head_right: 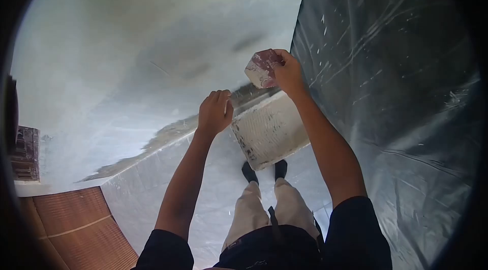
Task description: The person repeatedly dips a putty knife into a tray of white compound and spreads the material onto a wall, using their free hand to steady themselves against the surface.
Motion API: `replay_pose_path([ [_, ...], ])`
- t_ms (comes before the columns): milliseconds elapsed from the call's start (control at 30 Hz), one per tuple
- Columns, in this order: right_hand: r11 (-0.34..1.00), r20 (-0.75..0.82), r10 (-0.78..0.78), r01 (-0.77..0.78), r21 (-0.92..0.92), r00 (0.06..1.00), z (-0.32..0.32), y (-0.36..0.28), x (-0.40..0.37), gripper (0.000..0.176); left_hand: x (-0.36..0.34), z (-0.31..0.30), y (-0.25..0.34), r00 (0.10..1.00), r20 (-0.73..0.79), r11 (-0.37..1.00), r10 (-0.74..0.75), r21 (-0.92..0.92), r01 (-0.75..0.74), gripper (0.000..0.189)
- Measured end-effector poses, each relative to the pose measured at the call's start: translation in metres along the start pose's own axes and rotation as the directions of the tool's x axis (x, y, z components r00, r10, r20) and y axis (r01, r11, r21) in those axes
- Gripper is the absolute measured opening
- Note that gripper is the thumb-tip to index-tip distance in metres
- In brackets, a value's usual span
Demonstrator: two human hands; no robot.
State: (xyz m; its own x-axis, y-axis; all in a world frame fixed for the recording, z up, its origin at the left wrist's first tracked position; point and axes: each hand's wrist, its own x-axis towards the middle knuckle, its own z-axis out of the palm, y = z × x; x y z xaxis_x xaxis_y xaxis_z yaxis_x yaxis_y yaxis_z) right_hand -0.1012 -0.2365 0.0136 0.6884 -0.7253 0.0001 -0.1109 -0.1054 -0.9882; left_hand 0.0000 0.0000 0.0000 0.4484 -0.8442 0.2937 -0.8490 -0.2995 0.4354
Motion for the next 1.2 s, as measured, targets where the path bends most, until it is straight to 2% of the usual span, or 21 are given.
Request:
replay_pose_path([
  [67,0.992,-0.042,0.106,-0.109,-0.062,0.993,-0.007,0.006,-0.026,0.032,-0.022,0.002,0.011,1.000,-0.009,0.999,-0.028,-0.029,0.028,0.032],
  [100,0.997,-0.043,0.071,-0.072,-0.028,0.997,0.008,0.064,0.001,0.032,-0.014,0.044,-0.027,1.000,-0.029,1.000,-0.007,0.011,0.007,0.032],
  [167,0.960,-0.114,0.004,-0.035,-0.276,0.993,-0.003,0.097,-0.031,0.030,-0.045,0.064,-0.011,0.993,0.034,0.994,-0.111,-0.013,0.112,0.030],
  [300,0.930,-0.175,0.157,-0.205,-0.305,0.972,-0.013,0.120,-0.062,0.029,-0.077,0.098,-0.007,0.979,0.097,0.981,-0.177,-0.059,0.183,0.031],
  [367,0.864,-0.165,0.047,-0.123,-0.489,0.985,-0.020,0.158,-0.065,0.029,-0.085,0.112,-0.010,0.969,0.133,0.974,-0.206,-0.066,0.216,0.031],
  [400,0.860,-0.163,0.072,-0.144,-0.490,0.984,-0.019,0.158,-0.075,0.029,-0.094,0.117,-0.010,0.959,0.162,0.967,-0.233,-0.067,0.246,0.032],
  [467,0.888,-0.180,0.283,-0.328,-0.323,0.942,-0.015,0.144,-0.086,0.032,-0.107,0.126,-0.008,0.944,0.194,0.954,-0.267,-0.081,0.287,0.031],
  [567,0.820,-0.163,0.311,-0.351,-0.452,0.936,-0.018,0.182,-0.097,0.032,-0.125,0.143,-0.012,0.925,0.216,0.934,-0.313,-0.104,0.341,0.031],
  [633,0.831,-0.165,0.373,-0.408,-0.378,0.913,-0.015,0.181,-0.104,0.030,-0.135,0.154,-0.015,0.914,0.223,0.923,-0.338,-0.111,0.369,0.032],
  [667,0.840,-0.168,0.422,-0.454,-0.297,0.891,-0.011,0.180,-0.109,0.029,-0.139,0.159,-0.015,0.913,0.175,0.911,-0.369,-0.128,0.392,0.035],
  [733,0.839,-0.144,0.423,-0.447,-0.311,0.895,-0.006,0.188,-0.118,0.028,-0.145,0.170,-0.020,0.907,0.129,0.898,-0.402,-0.139,0.417,0.037],
  [800,0.838,-0.123,0.422,-0.438,-0.325,0.898,0.002,0.195,-0.131,0.027,-0.152,0.182,-0.024,0.891,-0.027,0.883,-0.453,-0.153,0.444,0.042],
  [833,0.860,-0.087,0.420,-0.427,-0.281,0.903,0.009,0.198,-0.140,0.027,-0.157,0.188,-0.026,0.889,-0.018,0.880,-0.458,-0.150,0.451,0.042],
  [900,0.872,-0.049,0.431,-0.430,-0.233,0.901,0.025,0.207,-0.163,0.027,-0.170,0.198,-0.030,0.751,0.048,0.691,-0.658,-0.356,0.629,0.046],
  [933,0.884,-0.022,0.320,-0.307,-0.354,0.947,0.034,0.212,-0.174,0.028,-0.173,0.202,-0.032,0.748,0.057,0.688,-0.661,-0.350,0.635,0.046],
  [967,0.868,0.019,0.207,-0.175,-0.465,0.978,0.042,0.217,-0.184,0.028,-0.175,0.205,-0.034,0.644,0.119,0.541,-0.756,-0.440,0.717,0.047],
  [1000,0.867,0.019,0.218,-0.184,-0.462,0.976,0.051,0.215,-0.193,0.028,-0.177,0.208,-0.037,0.528,0.193,0.373,-0.827,-0.513,0.773,0.050],
  [1033,0.859,0.034,0.230,-0.187,-0.477,0.972,0.061,0.212,-0.201,0.031,-0.178,0.208,-0.040,0.524,0.199,0.371,-0.828,-0.506,0.779,0.050],
  [1100,0.850,0.050,0.250,-0.194,-0.490,0.967,0.080,0.211,-0.219,0.033,-0.181,0.207,-0.048,0.345,0.500,-0.031,-0.794,-0.600,0.799,0.061],
  [1167,0.820,0.068,0.108,-0.051,-0.570,0.992,0.097,0.217,-0.236,0.038,-0.183,0.205,-0.055,0.348,0.554,-0.057,-0.756,-0.586,0.808,0.073],
  [1200,0.776,0.138,0.191,-0.063,-0.627,0.972,0.102,0.212,-0.242,0.044,-0.178,0.198,-0.057,0.326,0.643,-0.099,-0.693,-0.532,0.841,0.079],
])
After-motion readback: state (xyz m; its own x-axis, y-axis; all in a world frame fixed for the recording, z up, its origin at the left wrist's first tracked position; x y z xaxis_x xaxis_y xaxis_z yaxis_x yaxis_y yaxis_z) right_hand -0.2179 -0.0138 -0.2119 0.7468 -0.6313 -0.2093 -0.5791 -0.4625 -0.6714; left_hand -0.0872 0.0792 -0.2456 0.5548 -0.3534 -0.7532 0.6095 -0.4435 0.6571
